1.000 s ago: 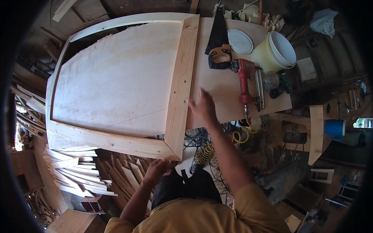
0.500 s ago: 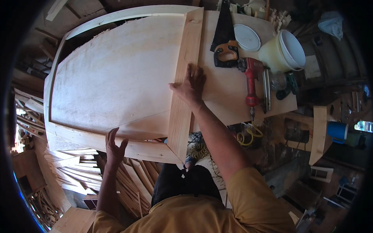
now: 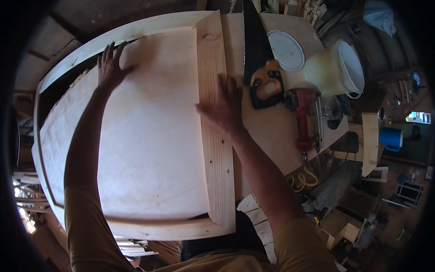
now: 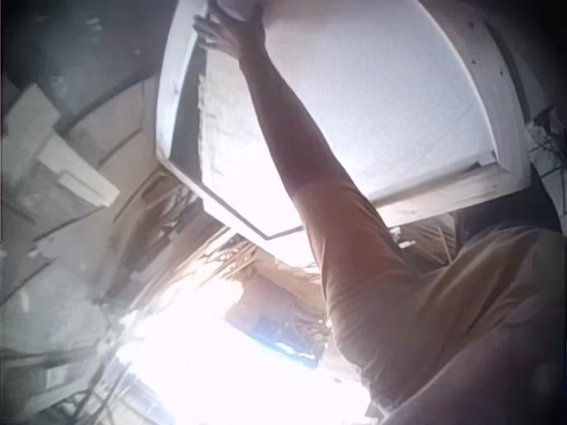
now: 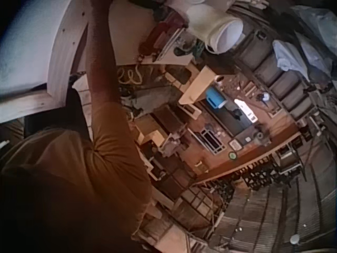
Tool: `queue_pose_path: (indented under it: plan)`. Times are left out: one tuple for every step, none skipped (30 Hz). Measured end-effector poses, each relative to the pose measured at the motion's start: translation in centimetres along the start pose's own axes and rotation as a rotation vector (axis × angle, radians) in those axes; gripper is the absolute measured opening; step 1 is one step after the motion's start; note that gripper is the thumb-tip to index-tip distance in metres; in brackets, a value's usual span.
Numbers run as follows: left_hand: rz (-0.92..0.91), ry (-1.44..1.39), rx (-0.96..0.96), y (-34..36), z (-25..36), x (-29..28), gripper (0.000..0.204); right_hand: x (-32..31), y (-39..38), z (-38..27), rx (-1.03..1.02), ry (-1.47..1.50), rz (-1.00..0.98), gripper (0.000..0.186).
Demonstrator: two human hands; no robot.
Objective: Planning, sanding, and gluing wood pieces to assemble a frame.
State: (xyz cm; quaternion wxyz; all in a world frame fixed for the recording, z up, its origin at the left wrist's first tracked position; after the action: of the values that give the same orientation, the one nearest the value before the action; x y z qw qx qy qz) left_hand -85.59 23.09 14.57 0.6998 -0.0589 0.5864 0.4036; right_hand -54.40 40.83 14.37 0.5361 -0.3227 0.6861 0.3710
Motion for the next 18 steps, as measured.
queue_pose_path:
  plan:
    - [0.011, 0.035, -0.018, 2.7, 0.1, 1.8, 0.089, 0.0, -0.2, 0.4, 0.013, -0.031, -0.006, 0.099]
    - [0.043, 0.039, -0.003, 4.9, 0.1, 2.9, 0.089, 0.1, -0.3, 0.6, 0.017, -0.02, -0.028, 0.1]
    - [0.075, 0.044, 0.006, 6.6, -0.2, 3.8, 0.089, 0.4, -0.2, 0.5, 0.016, -0.009, -0.053, 0.1]
    - [0.089, 0.087, 0.002, 7.9, -0.5, 4.6, 0.085, 0.5, -0.1, 0.3, 0.017, -0.026, -0.061, 0.1]
    - [0.085, 0.068, 0.0, 8.8, 0.1, 5.0, 0.085, 0.4, -0.2, 0.5, 0.018, -0.014, -0.079, 0.101]
    - [0.041, 0.076, -0.001, 9.5, 0.6, 5.4, 0.083, 0.4, -0.1, 0.6, 0.021, 0.002, -0.097, 0.103]
    - [-0.003, 0.088, -0.002, 9.9, 0.9, 5.6, 0.08, 0.5, 0.0, 0.7, 0.027, -0.005, -0.105, 0.103]
    - [0.055, 0.071, 0.074, 9.8, 0.9, 5.3, 0.078, 0.5, -0.1, 0.4, 0.007, -0.022, -0.105, 0.104]
    - [0.042, 0.064, 0.076, 10.0, 0.7, 5.7, 0.078, 0.5, -0.1, 0.1, -0.016, -0.035, -0.105, 0.105]
    - [0.107, 0.066, 0.088, 10.1, 0.7, 5.7, 0.077, 0.5, -0.1, -0.1, -0.007, -0.033, -0.117, 0.105]
    - [0.181, 0.072, 0.099, 10.3, 0.6, 5.5, 0.077, 0.2, 0.3, -0.1, -0.015, -0.036, -0.119, 0.105]
    - [0.163, 0.064, 0.089, 10.5, 0.4, 5.6, 0.077, 0.1, 0.5, -0.2, -0.025, -0.038, -0.12, 0.106]
    - [0.16, 0.065, 0.088, 10.5, 0.4, 5.7, 0.077, -0.1, 0.5, -0.1, -0.025, -0.037, -0.123, 0.106]
    - [0.14, 0.062, 0.081, 10.1, 0.8, 5.6, 0.077, 0.1, 0.2, -0.2, -0.019, -0.041, -0.139, 0.106]
    - [0.121, 0.06, 0.074, 10.0, 0.8, 5.5, 0.076, 0.2, 0.1, -0.2, -0.015, -0.046, -0.155, 0.107]
    - [0.101, 0.054, 0.061, 10.4, 0.3, 5.8, 0.077, 0.3, 0.2, -0.2, -0.016, -0.04, -0.157, 0.107]
    - [0.098, 0.057, 0.061, 10.3, 0.4, 5.8, 0.077, 0.4, 0.2, -0.1, -0.022, -0.033, -0.15, 0.107]
    - [0.087, 0.068, 0.05, 10.2, 0.4, 5.8, 0.078, 0.4, 0.2, -0.1, -0.028, -0.026, -0.142, 0.108]
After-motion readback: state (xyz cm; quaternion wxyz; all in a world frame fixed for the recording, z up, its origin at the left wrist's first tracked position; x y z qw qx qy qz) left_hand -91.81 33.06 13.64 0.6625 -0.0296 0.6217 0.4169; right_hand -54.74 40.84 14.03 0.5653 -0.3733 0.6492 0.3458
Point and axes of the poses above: each hand's wrist, its own y-axis towards the middle knuckle, its own x-axis out of the palm, z = x × y, the point moved 5 cm from there along y, towards the middle knuckle, and after that the axes turned 15 degrees about -y, right-handed, at the moved point
